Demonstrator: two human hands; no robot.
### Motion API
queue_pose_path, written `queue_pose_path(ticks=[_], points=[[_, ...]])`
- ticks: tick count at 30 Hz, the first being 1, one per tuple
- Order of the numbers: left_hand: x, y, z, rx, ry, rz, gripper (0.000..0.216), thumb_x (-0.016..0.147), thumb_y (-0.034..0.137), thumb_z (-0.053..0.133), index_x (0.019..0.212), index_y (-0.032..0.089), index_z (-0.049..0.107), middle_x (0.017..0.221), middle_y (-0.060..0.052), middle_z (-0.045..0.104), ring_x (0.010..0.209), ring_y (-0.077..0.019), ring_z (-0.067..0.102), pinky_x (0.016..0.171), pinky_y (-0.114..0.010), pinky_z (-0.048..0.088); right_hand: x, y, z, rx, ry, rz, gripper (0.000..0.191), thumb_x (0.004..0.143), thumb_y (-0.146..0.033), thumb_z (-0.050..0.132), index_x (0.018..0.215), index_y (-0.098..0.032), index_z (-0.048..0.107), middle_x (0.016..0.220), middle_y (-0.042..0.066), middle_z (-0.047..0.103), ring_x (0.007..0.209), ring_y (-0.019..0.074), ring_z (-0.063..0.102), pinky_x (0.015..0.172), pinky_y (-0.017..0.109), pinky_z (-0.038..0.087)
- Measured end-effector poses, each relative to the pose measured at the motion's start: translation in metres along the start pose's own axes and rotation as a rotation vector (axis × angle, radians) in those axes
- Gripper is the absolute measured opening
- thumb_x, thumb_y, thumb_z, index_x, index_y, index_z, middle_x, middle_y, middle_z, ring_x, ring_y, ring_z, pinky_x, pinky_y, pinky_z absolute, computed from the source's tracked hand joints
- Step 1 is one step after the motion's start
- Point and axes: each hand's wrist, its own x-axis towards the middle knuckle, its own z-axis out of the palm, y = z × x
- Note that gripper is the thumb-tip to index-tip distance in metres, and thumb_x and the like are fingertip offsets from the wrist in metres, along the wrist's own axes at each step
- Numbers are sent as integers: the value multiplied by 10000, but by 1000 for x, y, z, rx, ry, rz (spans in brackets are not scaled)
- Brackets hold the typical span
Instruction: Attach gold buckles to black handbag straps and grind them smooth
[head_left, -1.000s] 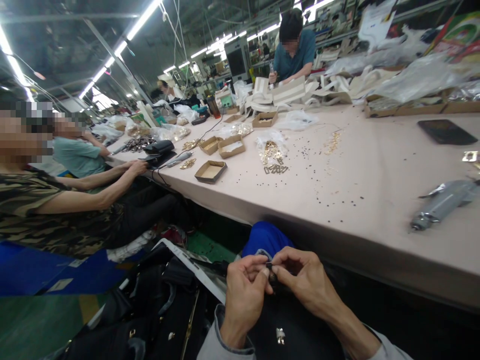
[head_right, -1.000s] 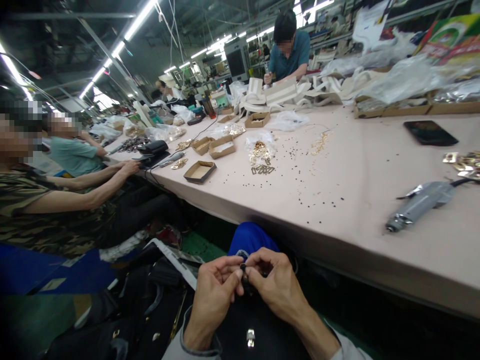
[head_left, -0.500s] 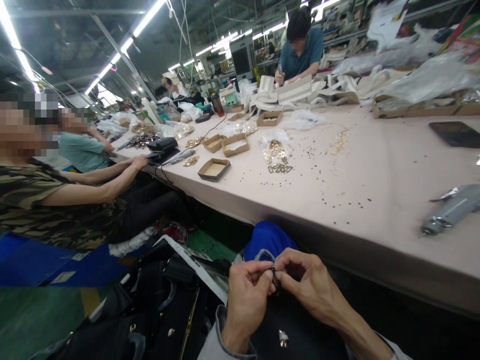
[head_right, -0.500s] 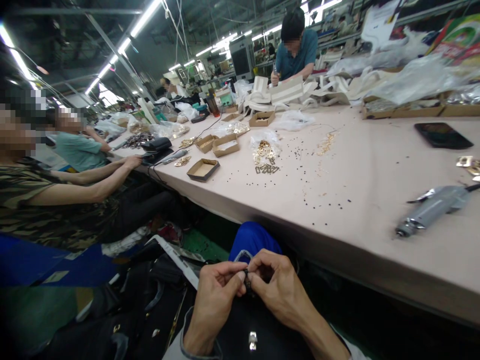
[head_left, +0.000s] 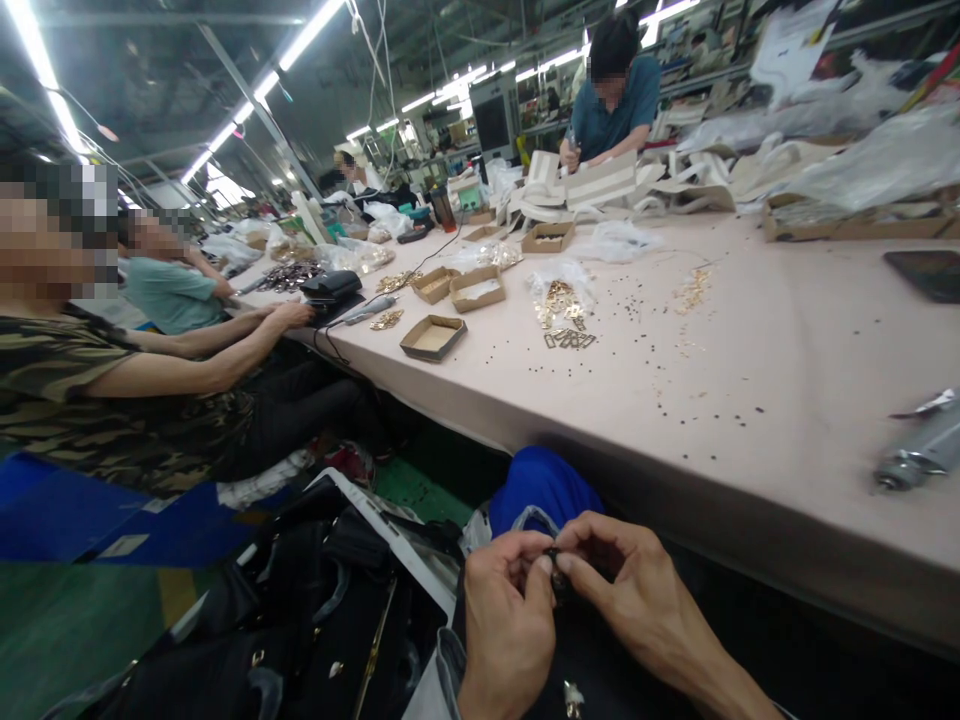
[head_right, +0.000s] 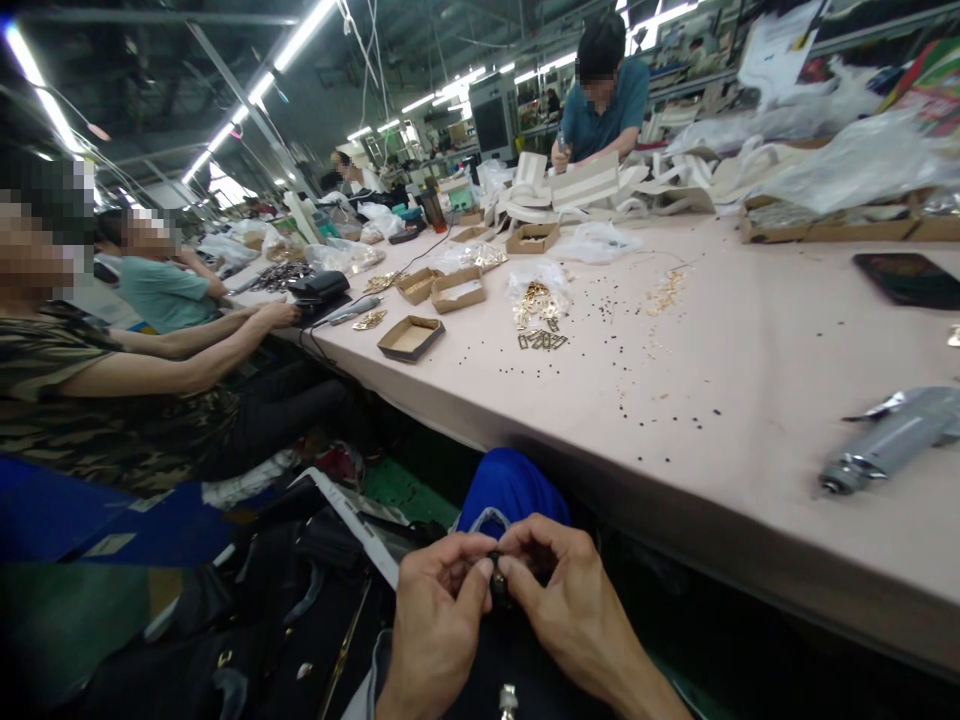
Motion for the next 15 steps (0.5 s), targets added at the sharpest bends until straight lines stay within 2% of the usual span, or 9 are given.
queue_pose_path(ticks=[5, 8, 11, 13, 15], points=[[-3, 5, -2, 125, 11, 79, 181, 902, 247, 598, 939, 192, 766, 753, -69, 729, 652, -198, 667, 624, -282, 516, -1, 1, 3, -6, 37, 38, 154, 878, -338, 689, 870, -190, 726, 767, 15, 700, 708, 185, 626, 660, 286, 480], [-3, 8, -5, 173, -45, 112, 199, 905, 227, 579, 910, 199, 776, 770, -71, 732, 669, -198, 668, 629, -281, 513, 0, 2, 3, 5, 56, 56, 165, 866, -347, 699, 860, -184, 726, 754, 18, 700, 698, 185, 628, 647, 285, 475], [1, 8, -7, 44, -71, -8, 183, 866, 240, 620, 930, 161, 772, 670, -57, 700, 592, -186, 640, 572, -269, 491, -2, -1, 1, -2, 11, 22, 168, 907, -343, 660, 899, -193, 736, 796, 20, 719, 744, 193, 648, 691, 294, 491], [4, 7, -8, -55, -13, -88, 209, 832, 270, 666, 957, 133, 761, 638, -51, 689, 556, -178, 623, 536, -259, 474, -3, -5, -1, -62, -42, -26, 148, 901, -297, 664, 987, -205, 742, 870, 19, 735, 807, 198, 661, 757, 305, 501], [7, 5, -8, -100, 44, -107, 237, 809, 290, 694, 965, 122, 753, 651, -57, 700, 558, -175, 626, 526, -252, 467, -5, -9, -2, -134, -73, -71, 224, 856, -224, 686, 1075, -211, 731, 928, 17, 738, 864, 200, 666, 820, 315, 499]])
